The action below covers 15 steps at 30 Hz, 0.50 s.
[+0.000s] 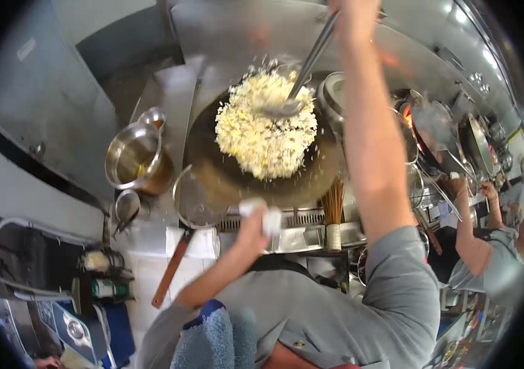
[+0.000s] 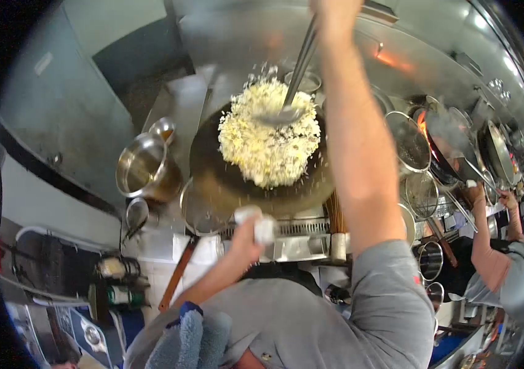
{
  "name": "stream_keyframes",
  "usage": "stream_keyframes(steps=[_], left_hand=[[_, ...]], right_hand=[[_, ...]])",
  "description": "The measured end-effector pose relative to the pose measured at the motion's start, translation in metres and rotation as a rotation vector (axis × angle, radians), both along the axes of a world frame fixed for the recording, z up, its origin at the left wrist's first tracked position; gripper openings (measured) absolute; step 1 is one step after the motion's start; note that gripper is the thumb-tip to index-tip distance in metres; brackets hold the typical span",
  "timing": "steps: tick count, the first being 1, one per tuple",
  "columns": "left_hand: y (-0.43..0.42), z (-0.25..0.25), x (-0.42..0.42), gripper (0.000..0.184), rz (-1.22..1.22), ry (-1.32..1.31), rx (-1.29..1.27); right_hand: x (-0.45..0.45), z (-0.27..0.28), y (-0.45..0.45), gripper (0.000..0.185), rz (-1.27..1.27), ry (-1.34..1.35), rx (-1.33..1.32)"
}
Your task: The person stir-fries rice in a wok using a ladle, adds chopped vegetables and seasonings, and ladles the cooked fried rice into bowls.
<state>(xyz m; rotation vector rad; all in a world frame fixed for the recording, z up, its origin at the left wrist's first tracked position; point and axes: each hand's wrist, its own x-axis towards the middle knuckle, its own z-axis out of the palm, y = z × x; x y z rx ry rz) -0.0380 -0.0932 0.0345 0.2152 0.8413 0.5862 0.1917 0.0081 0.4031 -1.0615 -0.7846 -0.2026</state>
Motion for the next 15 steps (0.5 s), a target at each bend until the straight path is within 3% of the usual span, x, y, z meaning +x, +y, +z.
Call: stream_keyframes(steps=[2, 3, 5, 7, 9, 10, 12, 13, 15], left_hand=[[0.052, 0.032, 0.017, 0.013, -0.080, -0.036, 0.101], [0.069, 0.038, 0.027, 0.015, -0.089, 0.005, 0.121], [0.096, 0.006, 0.042, 0.018, -0.175, 0.009, 0.205], [0.100, -0.011, 0.047, 0.021, -0.165, 0.034, 0.185], [0.102, -0.013, 0.050, 0.025, -0.194, 0.047, 0.182], [0.108, -0.014, 0.052, 0.025, -0.265, 0.034, 0.163], [0.114, -0.020, 0.042, 0.027, -0.415, 0.028, 0.116], [0.111, -0.012, 0.038, 0.029, -0.468, 0.109, 0.138], [0.112, -0.001, 0.035, 0.032, -0.502, 0.153, 0.125]], right_hand=[[-0.025, 0.035, -0.018, 0.015, 0.168, -0.002, 0.029], [-0.028, 0.028, -0.020, 0.014, 0.213, -0.024, 0.044], [-0.028, -0.002, -0.021, 0.019, 0.301, -0.072, 0.082], [-0.025, -0.048, -0.009, 0.030, 0.385, -0.120, 0.129], [-0.023, -0.153, 0.032, 0.026, 0.358, 0.046, -0.102], [-0.018, -0.153, 0.032, 0.023, 0.482, 0.018, -0.111], [-0.002, -0.123, 0.031, 0.021, 0.269, -0.027, -0.166], [0.000, -0.103, 0.018, 0.028, 0.398, 0.077, -0.149], [0.021, -0.109, -0.004, 0.028, 0.463, 0.039, -0.110]])
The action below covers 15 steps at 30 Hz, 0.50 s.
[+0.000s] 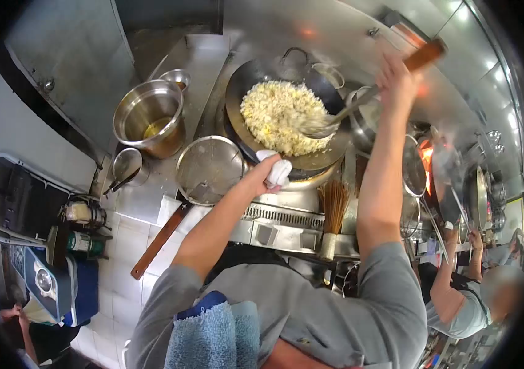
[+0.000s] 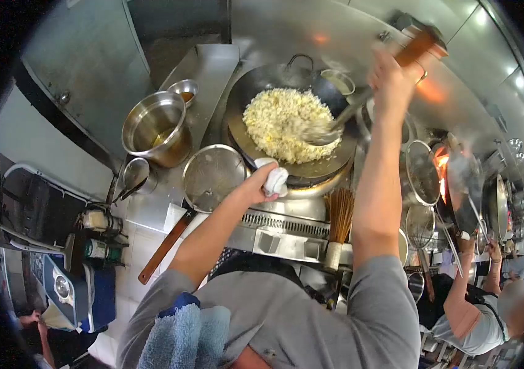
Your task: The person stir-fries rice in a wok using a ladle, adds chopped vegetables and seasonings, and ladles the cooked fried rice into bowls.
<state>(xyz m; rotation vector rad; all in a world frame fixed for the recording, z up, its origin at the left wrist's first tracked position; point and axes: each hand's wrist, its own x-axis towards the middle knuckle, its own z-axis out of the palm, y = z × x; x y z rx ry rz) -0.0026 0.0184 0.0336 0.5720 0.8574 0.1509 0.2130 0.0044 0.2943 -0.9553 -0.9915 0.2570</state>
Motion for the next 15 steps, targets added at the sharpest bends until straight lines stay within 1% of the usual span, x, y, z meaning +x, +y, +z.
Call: stream_keyframes(steps=[1, 2, 3, 5, 6, 7, 8, 10, 11, 12, 13, 15], left_hand=[[-0.004, 0.004, 0.000, 0.033, 0.024, 0.036, 0.015], [-0.002, 0.000, 0.000, 0.033, -0.011, 0.000, 0.026], [-0.003, -0.003, 0.001, 0.032, 0.003, 0.003, 0.017], [-0.003, -0.003, 0.001, 0.032, 0.011, 0.026, 0.002], [0.001, -0.011, 0.001, 0.031, -0.044, 0.004, 0.010], [-0.005, 0.007, 0.000, 0.030, 0.047, 0.058, 0.026], [0.001, 0.006, 0.003, 0.030, 0.039, 0.045, 0.026], [-0.002, -0.002, 0.002, 0.029, 0.021, 0.027, 0.008], [-0.001, -0.003, 0.002, 0.029, 0.017, 0.007, 0.009], [0.000, -0.005, 0.003, 0.028, 0.020, 0.015, -0.017], [0.004, 0.000, 0.005, 0.029, 0.027, 0.015, -0.015], [-0.003, 0.004, -0.001, 0.029, 0.031, 0.040, -0.045]], right_hand=[[-0.001, -0.014, -0.014, 0.028, 0.010, -0.040, 0.050], [-0.002, -0.032, -0.002, 0.025, -0.047, -0.020, 0.034], [-0.005, -0.053, 0.007, 0.023, -0.109, 0.010, 0.009], [0.008, -0.034, 0.032, 0.024, -0.087, -0.005, 0.070], [0.017, -0.012, 0.040, 0.022, -0.125, -0.080, 0.055], [-0.001, 0.020, 0.040, 0.016, -0.236, 0.079, 0.078], [0.034, 0.032, 0.044, 0.014, -0.009, -0.014, 0.080], [0.077, 0.008, 0.071, 0.014, -0.011, -0.052, 0.105], [0.072, -0.024, 0.086, 0.017, -0.237, -0.016, 0.147], [0.044, -0.040, 0.094, 0.021, -0.273, 0.064, 0.096], [0.033, -0.030, 0.102, 0.022, -0.139, 0.171, 0.054], [0.022, -0.012, 0.075, 0.022, 0.011, 0.153, 0.036]])
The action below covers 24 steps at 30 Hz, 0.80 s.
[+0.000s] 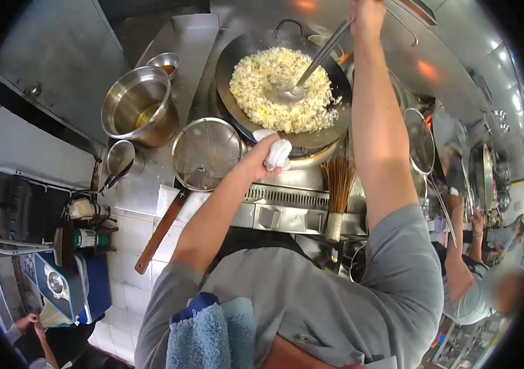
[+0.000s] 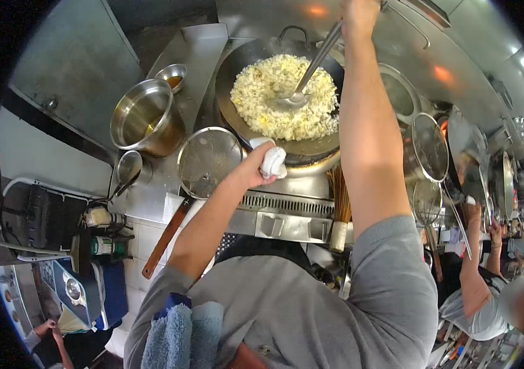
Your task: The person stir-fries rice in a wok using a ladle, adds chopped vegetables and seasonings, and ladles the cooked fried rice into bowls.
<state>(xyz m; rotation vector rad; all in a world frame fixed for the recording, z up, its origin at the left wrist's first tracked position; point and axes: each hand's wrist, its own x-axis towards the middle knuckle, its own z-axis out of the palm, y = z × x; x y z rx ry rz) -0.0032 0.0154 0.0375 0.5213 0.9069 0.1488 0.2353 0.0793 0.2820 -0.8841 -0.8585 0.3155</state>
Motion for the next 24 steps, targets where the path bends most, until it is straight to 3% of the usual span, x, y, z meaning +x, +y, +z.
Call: stream_keyframes(steps=[3, 6, 8, 11, 13, 15, 18, 20, 22, 24], left_hand=[[0.001, 0.002, -0.001, 0.030, -0.003, -0.018, 0.027], [0.003, -0.007, 0.003, 0.031, -0.002, -0.014, 0.010], [0.002, -0.009, 0.000, 0.031, -0.068, -0.056, 0.028], [0.002, -0.005, 0.002, 0.032, -0.032, -0.011, 0.019], [-0.001, -0.004, -0.002, 0.033, -0.048, -0.019, 0.034], [0.001, -0.006, 0.001, 0.034, -0.054, -0.059, 0.056], [0.002, -0.011, -0.001, 0.028, -0.034, -0.083, 0.014], [0.002, -0.006, 0.002, 0.029, -0.003, -0.013, 0.017], [0.008, -0.013, 0.003, 0.029, -0.022, -0.081, 0.015], [0.004, -0.016, 0.001, 0.028, -0.038, -0.110, 0.015]], right_hand=[[-0.028, 0.040, -0.026, 0.024, 0.260, -0.060, 0.044], [-0.071, -0.030, -0.031, 0.023, -0.092, -0.029, 0.050], [-0.030, -0.029, 0.000, 0.024, -0.121, -0.043, 0.130], [-0.051, 0.030, -0.068, 0.022, -0.004, -0.018, 0.009], [-0.084, 0.003, -0.104, 0.024, -0.053, -0.067, 0.031], [-0.090, -0.045, -0.081, 0.027, -0.100, -0.001, 0.079], [-0.063, -0.010, -0.069, 0.024, -0.086, -0.003, 0.060], [-0.086, 0.008, -0.110, 0.023, -0.006, -0.042, 0.119], [-0.093, -0.042, -0.093, 0.017, -0.201, -0.103, 0.006], [-0.065, -0.054, -0.061, 0.017, -0.186, -0.137, 0.057]])
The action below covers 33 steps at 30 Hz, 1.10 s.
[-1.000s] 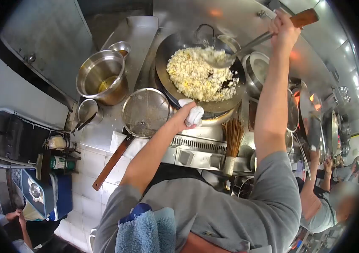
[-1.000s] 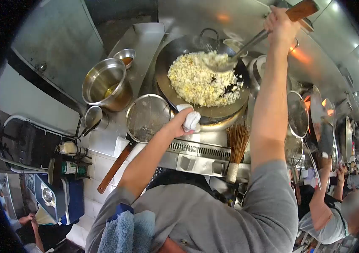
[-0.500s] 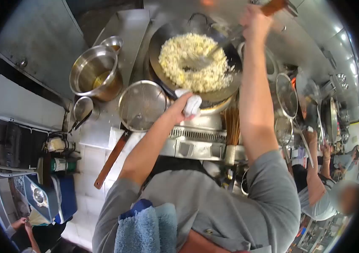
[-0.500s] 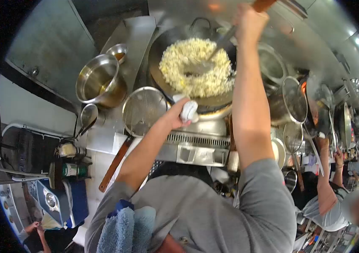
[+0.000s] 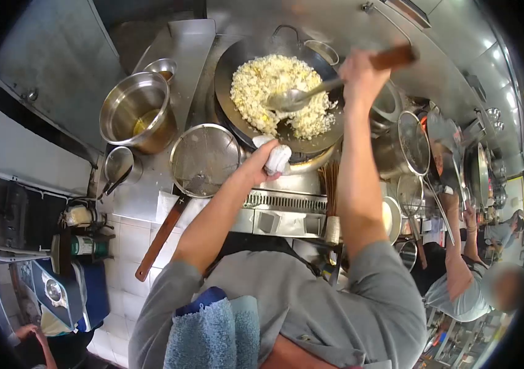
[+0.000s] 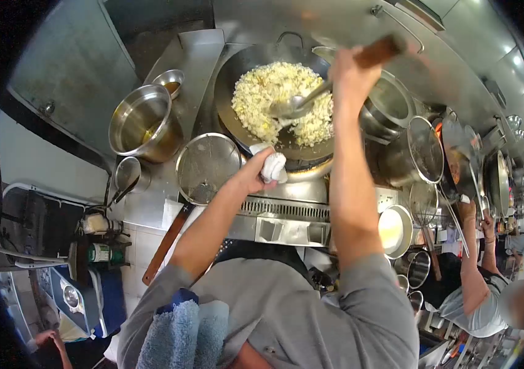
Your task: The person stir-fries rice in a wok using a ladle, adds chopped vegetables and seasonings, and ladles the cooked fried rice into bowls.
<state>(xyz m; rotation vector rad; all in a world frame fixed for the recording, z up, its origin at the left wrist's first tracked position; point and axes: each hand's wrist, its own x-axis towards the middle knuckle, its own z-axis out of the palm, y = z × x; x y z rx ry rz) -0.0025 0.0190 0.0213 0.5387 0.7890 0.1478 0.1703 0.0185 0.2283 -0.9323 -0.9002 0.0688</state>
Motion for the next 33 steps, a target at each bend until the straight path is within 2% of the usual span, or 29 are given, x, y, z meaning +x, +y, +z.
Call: stream_keyframes(steps=[1, 2, 4, 6, 8, 10, 11, 14, 15, 16, 17, 19, 20, 22, 23, 26, 28, 29, 30, 32, 33], left_hand=[[-0.003, -0.003, 0.002, 0.028, 0.062, 0.001, -0.015], [-0.001, -0.003, 0.003, 0.028, 0.062, 0.014, -0.031], [-0.002, 0.003, 0.000, 0.028, 0.048, 0.005, -0.001], [0.002, 0.005, 0.000, 0.030, 0.019, 0.062, 0.016], [0.000, 0.006, 0.000, 0.031, -0.015, 0.083, 0.022], [0.001, 0.002, 0.002, 0.032, -0.007, 0.049, 0.022], [0.000, -0.004, 0.002, 0.032, 0.022, 0.052, 0.003], [-0.004, 0.010, 0.001, 0.027, 0.085, 0.068, -0.018], [-0.004, 0.004, 0.000, 0.025, 0.088, 0.010, -0.037], [-0.001, 0.007, 0.004, 0.024, 0.101, -0.019, -0.067], [-0.007, 0.008, 0.000, 0.022, 0.098, -0.023, -0.115], [0.004, 0.006, 0.009, 0.016, 0.129, -0.072, -0.171], [0.013, -0.023, 0.020, 0.012, 0.219, -0.155, -0.134], [-0.018, -0.019, 0.020, 0.011, 0.371, -0.214, -0.030], [-0.044, -0.006, 0.006, 0.011, 0.421, -0.196, -0.025], [-0.130, 0.063, -0.058, 0.012, 0.458, -0.126, -0.107], [-0.123, 0.063, -0.056, 0.012, 0.409, -0.141, -0.025], [-0.089, 0.041, -0.039, 0.010, 0.413, -0.148, -0.184], [-0.068, 0.058, -0.017, 0.010, 0.396, -0.197, -0.100], [-0.041, 0.007, 0.007, 0.013, 0.436, -0.209, -0.039], [-0.067, 0.002, -0.004, 0.013, 0.441, -0.172, -0.004]], right_hand=[[-0.006, 0.039, -0.018, 0.015, -0.056, 0.179, -0.110], [-0.015, 0.051, -0.034, 0.012, -0.056, 0.223, -0.033], [-0.003, 0.024, -0.056, 0.008, 0.059, -0.111, -0.030], [0.025, 0.012, -0.014, 0.018, 0.012, 0.120, -0.016], [0.051, 0.051, 0.007, 0.022, 0.164, 0.025, 0.049], [0.050, 0.098, 0.002, 0.025, 0.080, -0.042, 0.084], [0.053, 0.107, 0.000, 0.025, 0.118, -0.073, 0.107], [0.069, 0.036, 0.046, 0.023, -0.194, 0.022, 0.014], [0.076, 0.030, 0.058, 0.023, -0.027, 0.148, 0.029], [0.074, 0.035, 0.064, 0.023, 0.152, 0.267, 0.050], [0.075, 0.032, 0.054, 0.024, 0.155, 0.243, -0.016], [0.059, 0.067, 0.039, 0.026, 0.186, 0.151, -0.091], [0.040, 0.065, 0.026, 0.024, 0.128, 0.152, -0.083], [0.004, 0.044, -0.008, 0.021, 0.005, 0.167, -0.083], [0.036, 0.030, 0.019, 0.020, -0.185, 0.118, -0.061], [0.087, 0.078, 0.025, 0.021, 0.104, 0.290, -0.009], [0.056, 0.099, -0.020, 0.018, 0.133, 0.219, -0.047], [0.026, 0.083, -0.047, 0.017, 0.153, 0.207, -0.112], [0.000, 0.068, -0.059, 0.013, 0.090, 0.135, -0.146], [-0.002, 0.041, -0.021, 0.016, -0.196, 0.053, -0.175], [0.011, 0.047, -0.008, 0.016, -0.232, 0.052, -0.188]])
